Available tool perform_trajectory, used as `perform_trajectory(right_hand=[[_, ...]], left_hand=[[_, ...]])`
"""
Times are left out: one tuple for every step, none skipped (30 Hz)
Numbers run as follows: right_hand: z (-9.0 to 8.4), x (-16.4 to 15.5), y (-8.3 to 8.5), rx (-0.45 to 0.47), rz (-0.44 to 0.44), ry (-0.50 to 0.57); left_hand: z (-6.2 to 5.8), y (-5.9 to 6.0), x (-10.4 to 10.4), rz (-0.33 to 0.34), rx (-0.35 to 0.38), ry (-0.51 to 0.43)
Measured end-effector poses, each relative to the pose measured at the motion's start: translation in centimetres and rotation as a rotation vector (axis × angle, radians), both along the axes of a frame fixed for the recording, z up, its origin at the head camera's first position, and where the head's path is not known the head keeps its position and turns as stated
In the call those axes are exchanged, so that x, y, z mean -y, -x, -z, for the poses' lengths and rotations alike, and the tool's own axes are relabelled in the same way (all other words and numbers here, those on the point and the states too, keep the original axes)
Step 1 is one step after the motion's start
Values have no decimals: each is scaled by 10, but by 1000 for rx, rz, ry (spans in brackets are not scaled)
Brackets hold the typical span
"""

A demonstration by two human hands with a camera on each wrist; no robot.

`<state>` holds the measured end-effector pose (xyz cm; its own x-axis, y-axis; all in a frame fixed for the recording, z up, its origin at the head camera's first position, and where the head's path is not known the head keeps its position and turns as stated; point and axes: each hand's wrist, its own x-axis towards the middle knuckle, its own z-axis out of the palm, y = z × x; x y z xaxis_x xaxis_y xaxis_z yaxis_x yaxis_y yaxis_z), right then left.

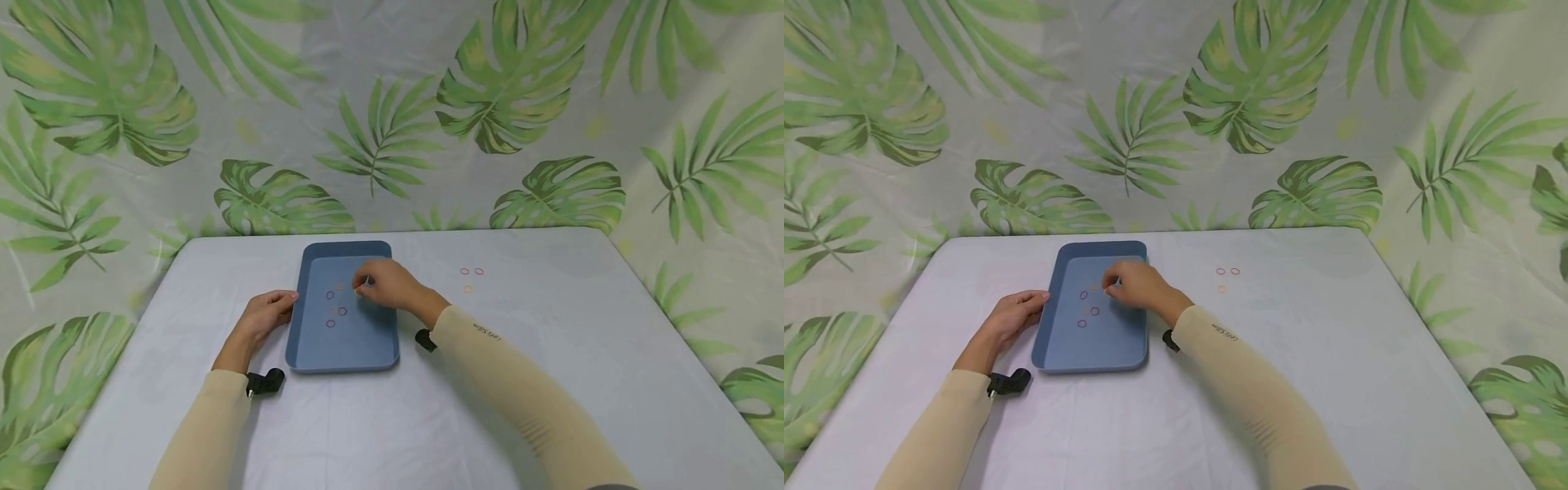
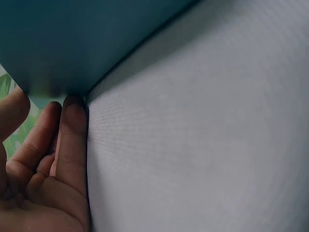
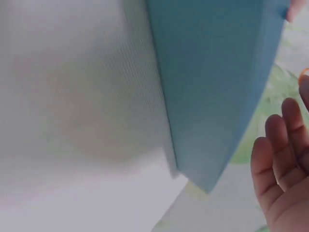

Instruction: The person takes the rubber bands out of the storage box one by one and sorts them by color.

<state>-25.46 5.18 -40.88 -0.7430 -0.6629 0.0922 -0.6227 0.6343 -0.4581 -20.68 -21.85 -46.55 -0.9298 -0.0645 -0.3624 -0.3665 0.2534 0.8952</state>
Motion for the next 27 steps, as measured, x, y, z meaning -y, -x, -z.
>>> perform_trajectory(right_hand=[[-3, -3, 1, -2, 2, 27], [-5, -7, 2, -4, 6, 48], [-7, -10, 3, -1, 5, 71], [-9, -14, 4, 1, 6, 97], [-10, -17, 5, -3, 4, 121], [-12, -21, 7, -6, 3, 151], [-13, -25, 7, -13, -2, 177], [-14, -28, 9, -19, -3, 196], [-16, -32, 9, -23, -8, 220], [-17, -36, 10, -28, -4, 239], [-17, -40, 10, -28, -1, 256], [-18, -44, 11, -27, 2, 271], [-19, -49, 12, -26, 7, 281], [-20, -53, 13, -22, 13, 291], [-21, -57, 13, -18, 18, 299], [-22, -61, 14, -16, 27, 302], [-23, -66, 15, -16, 32, 306], [-24, -70, 15, -15, 39, 307], [-26, -74, 16, -13, 47, 308], [-27, -77, 17, -8, 57, 306], [-28, -81, 18, -5, 69, 305], [-29, -85, 18, 1, 80, 304], [-30, -88, 19, 8, 92, 302], [-31, -92, 19, 16, 105, 301], [-32, -96, 19, 22, 115, 301], [-32, -100, 19, 27, 126, 297], [-33, -105, 19, 30, 135, 292]], left_hand=[[0, 0, 0, 0, 1, 1], [0, -1, 1, 0, 3, 1], [0, -1, 1, 0, 5, 0], [0, -1, 1, 0, 6, -1], [-1, -1, 1, -2, 6, -2], [-1, -1, 1, -2, 7, -4], [-1, -1, 1, -4, 5, -6], [-1, -1, 1, -4, 4, -7], [-1, -2, 1, -3, 2, -8], [-1, -2, 0, -4, 1, -8], [-1, -1, 0, -5, 2, -11], [-1, -1, 0, -6, 3, -13], [-1, -1, 0, -6, 4, -13], [-1, -1, 0, -7, 6, -13], [-1, -1, 0, -8, 6, -13], [-1, -1, 0, -8, 7, -14], [-1, -1, 0, -8, 6, -15], [-2, -1, 0, -7, 6, -16], [-2, -1, -1, -6, 5, -15], [-2, -1, -1, -6, 4, -15], [-2, -1, -1, -6, 5, -13], [-2, -1, -1, -6, 6, -13], [-2, -1, -1, -6, 7, -11], [-2, 0, -1, -7, 8, -9], [-2, 0, -1, -9, 9, -7], [-2, 0, -1, -10, 10, -4], [-2, 0, -1, -8, 10, -5]])
